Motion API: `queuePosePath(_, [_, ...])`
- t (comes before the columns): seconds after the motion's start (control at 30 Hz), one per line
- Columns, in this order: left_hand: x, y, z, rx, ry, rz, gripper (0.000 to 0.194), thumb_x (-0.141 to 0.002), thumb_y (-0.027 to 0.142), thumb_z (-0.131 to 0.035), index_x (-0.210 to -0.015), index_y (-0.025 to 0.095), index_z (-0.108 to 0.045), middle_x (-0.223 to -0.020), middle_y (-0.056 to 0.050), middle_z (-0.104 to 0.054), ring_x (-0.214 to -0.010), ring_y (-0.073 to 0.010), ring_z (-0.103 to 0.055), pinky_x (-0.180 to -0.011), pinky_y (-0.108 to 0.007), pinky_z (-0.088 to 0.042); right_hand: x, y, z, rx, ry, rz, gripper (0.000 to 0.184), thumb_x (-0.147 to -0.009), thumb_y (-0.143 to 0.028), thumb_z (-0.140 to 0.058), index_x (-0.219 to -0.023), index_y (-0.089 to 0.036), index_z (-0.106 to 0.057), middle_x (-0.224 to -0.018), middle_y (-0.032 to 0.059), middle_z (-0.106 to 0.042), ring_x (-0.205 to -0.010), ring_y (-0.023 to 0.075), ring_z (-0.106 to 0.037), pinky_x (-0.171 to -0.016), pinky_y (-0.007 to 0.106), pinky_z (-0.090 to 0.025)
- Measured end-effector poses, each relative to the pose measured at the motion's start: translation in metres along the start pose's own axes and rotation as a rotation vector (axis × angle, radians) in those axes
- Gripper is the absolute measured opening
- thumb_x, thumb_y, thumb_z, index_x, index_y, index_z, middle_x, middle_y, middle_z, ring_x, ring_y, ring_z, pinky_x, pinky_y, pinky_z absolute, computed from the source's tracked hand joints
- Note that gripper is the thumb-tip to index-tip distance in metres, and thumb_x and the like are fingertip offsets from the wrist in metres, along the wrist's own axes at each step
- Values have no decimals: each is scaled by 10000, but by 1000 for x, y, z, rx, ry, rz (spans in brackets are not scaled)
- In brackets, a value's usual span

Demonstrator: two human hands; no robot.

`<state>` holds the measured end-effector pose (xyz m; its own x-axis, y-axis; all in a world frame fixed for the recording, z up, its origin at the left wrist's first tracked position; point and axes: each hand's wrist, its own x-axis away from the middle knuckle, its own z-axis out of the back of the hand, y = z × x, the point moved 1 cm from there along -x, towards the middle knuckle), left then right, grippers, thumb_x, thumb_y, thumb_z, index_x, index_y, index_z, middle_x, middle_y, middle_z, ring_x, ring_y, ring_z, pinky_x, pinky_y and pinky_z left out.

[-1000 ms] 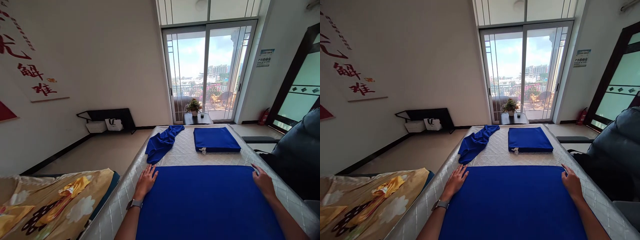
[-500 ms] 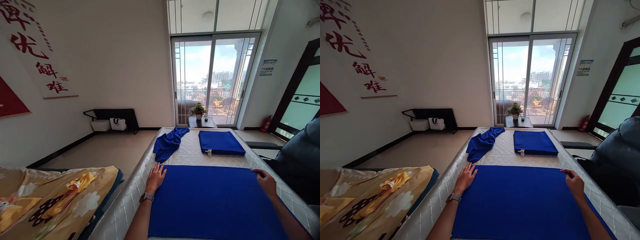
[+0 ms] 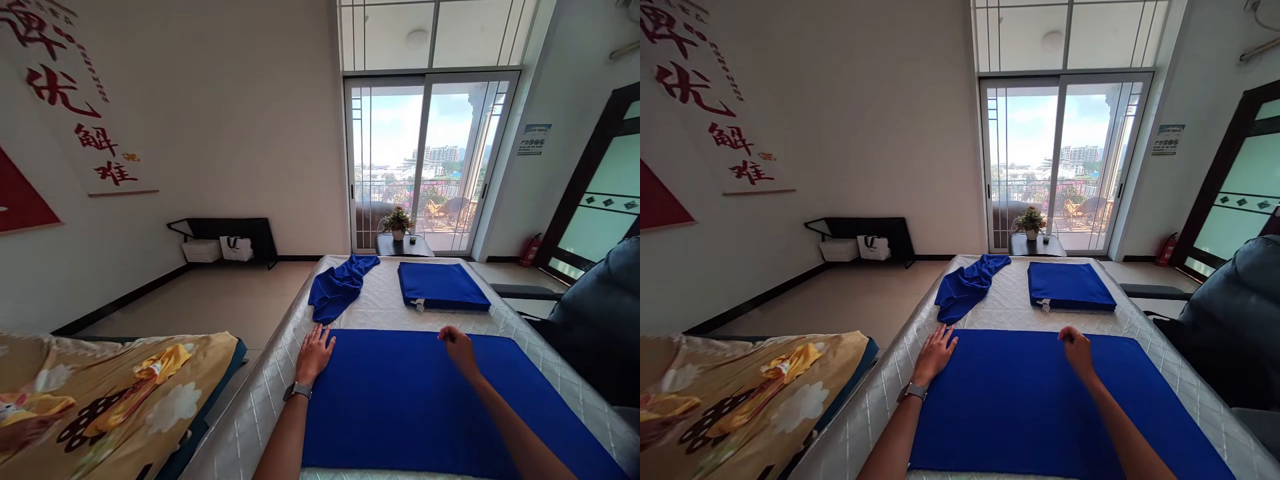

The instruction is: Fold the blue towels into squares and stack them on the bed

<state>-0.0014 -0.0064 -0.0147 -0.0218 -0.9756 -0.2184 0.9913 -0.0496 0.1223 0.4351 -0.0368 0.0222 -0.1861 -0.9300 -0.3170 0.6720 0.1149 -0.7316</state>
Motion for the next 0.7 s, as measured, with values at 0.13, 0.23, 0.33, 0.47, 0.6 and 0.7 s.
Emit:
queuePosePath(0.13, [-1, 2, 2, -3, 10, 2, 576, -1027, 491, -315, -1513, 207, -440, -1600, -101, -405, -1503, -247, -314, -1221, -450, -238, 6, -20, -31, -12, -99, 51, 413, -826, -300, -326, -898, -265, -731, -950, 60, -768, -897, 251, -695, -829, 366, -532])
queuePosePath(0.23, [-2, 2, 2, -6, -10, 8, 580, -1025, 486, -325, -1510, 192, -444, -1605, -121, -388, -1500, -261, -320, -1221, -456, -241, 16, -36, -51, 91, -293, 189, 512, -900, -323, -321, -1248, -248, -689, -1366, 56, -647, -1276, 234, -577, -1084, 395, -428])
queuePosePath(0.33, [-4, 2, 2, -6, -26, 9, 579, -1024, 488, -324, -1512, 200, -442, -1611, -118, -377, -1501, -266, -316, -1222, -460, -239, 25, -41, -61, 323, -504, 257, 617, -983, -468, -297, -1529, -215, -434, -1632, 37, -323, -1522, 221, -232, -1246, 441, -148])
queuePosePath(0.47, [-6, 2, 1, -24, -20, 0, 581, -1018, 482, -332, -1519, 202, -427, -1610, -115, -379, -1502, -263, -315, -1219, -456, -243, 22, -11, -43, 503, -571, 163, 701, -1002, -601, -185, -1608, -249, -224, -1675, 4, -165, -1550, 215, -80, -1251, 484, -50])
queuePosePath(0.6, [-8, 2, -2, -44, -32, 14, 583, -1021, 482, -311, -1525, 207, -415, -1612, -114, -375, -1500, -259, -319, -1216, -456, -246, 6, 64, 11, 629, -455, 27, 723, -991, -590, -173, -1609, -217, -215, -1676, 15, -171, -1548, 210, -105, -1252, 470, -81])
queuePosePath(0.7, [-9, 1, -2, -48, -38, 15, 592, -1022, 481, -302, -1540, 207, -388, -1618, -110, -366, -1504, -248, -310, -1220, -448, -237, -5, 129, 59, 725, -326, -125, 753, -972, -546, -194, -1601, -133, -240, -1669, 60, -201, -1543, 227, -141, -1253, 463, -98])
